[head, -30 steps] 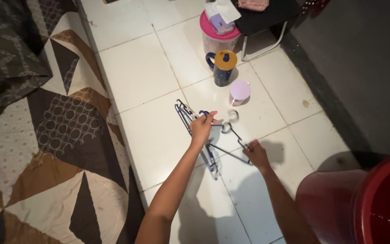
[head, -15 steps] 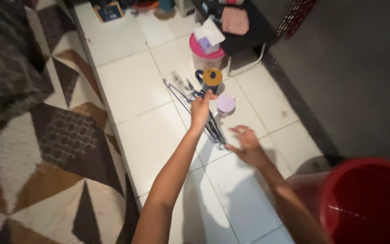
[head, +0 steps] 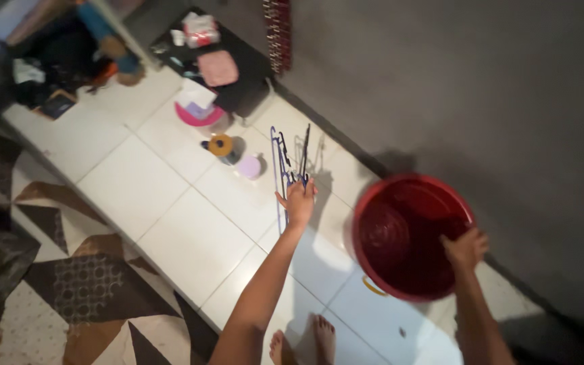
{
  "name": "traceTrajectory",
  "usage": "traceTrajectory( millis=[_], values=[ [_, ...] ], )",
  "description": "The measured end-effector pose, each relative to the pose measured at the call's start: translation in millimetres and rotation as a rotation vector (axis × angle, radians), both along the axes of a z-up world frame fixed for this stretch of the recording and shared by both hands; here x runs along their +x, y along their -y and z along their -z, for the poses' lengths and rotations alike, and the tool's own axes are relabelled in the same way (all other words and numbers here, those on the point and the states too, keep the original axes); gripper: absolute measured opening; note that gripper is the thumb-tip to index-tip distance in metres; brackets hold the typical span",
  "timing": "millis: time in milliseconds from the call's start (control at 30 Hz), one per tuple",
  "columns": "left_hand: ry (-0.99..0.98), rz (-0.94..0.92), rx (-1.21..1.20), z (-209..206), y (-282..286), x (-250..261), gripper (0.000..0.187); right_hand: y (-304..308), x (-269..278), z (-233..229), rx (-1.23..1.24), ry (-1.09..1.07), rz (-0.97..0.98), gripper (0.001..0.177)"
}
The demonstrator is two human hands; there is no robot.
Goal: The person moves hangers and a bucket of clothes between rooms, places items into a backpack, and hangs garments on a clothing rack. The person also handles a plastic bag and adjusts items on the rack.
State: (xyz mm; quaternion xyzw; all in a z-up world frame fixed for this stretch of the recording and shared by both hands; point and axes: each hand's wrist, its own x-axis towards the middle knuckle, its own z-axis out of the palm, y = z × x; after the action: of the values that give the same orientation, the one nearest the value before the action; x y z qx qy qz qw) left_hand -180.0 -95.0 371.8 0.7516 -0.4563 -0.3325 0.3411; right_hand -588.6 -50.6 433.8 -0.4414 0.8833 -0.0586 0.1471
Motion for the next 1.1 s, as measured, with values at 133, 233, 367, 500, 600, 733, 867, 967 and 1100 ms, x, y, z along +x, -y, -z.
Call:
traceTrajectory(
  millis=[133, 233, 367, 500, 600, 733, 867, 967, 1100],
  values=[
    [0.133, 0.029, 0.041, 23.4, -10.0, -51.3, 0.049, -73.8, -35.2, 30.2, 0.011, 0.161, 0.355, 0.094],
    [0.154, 0.022, 0.072, 42.6, -20.0, -69.2, 0.046, -108.7, -45.9, 55.9, 0.249, 0.678, 0.429, 0.052],
    [0.363, -0.029, 0.085, 41.3, -27.6, -70.8, 0.048, -112.8, -19.7, 52.7, -0.049, 1.44, 0.214, 0.025],
    [0.344, -0.048, 0.085, -12.6, -40.6, -47.9, 0.055, -63.3, 40.6, 7.5, -0.043, 1.193, 0.785, 0.022],
    [0.217, -0.094, 0.21, -81.4, -48.5, -22.7, 0.089, -60.4, 56.0, -49.1, -0.005, 1.246, 0.772, 0.018],
    [0.077, -0.206, 0.333, -164.9, -51.6, 10.0, 0.106, -69.8, 52.7, -110.2, 0.065, 1.351, 0.556, 0.02],
    [-0.033, -0.159, 0.448, -236.9, -62.4, 37.9, 0.103, -65.6, 55.1, -168.3, 0.083, 1.332, 0.33, 0.02],
    [0.015, -0.191, 0.438, -287.7, -76.9, 58.4, 0.087, -40.4, 60.4, -216.3, 0.017, 1.273, 0.19, 0.022],
    [-0.005, -0.146, 0.464, -335.0, -134.1, 67.5, 0.073, -27.8, 61.7, -273.9, 0.028, 1.298, 0.053, 0.021]
  ],
)
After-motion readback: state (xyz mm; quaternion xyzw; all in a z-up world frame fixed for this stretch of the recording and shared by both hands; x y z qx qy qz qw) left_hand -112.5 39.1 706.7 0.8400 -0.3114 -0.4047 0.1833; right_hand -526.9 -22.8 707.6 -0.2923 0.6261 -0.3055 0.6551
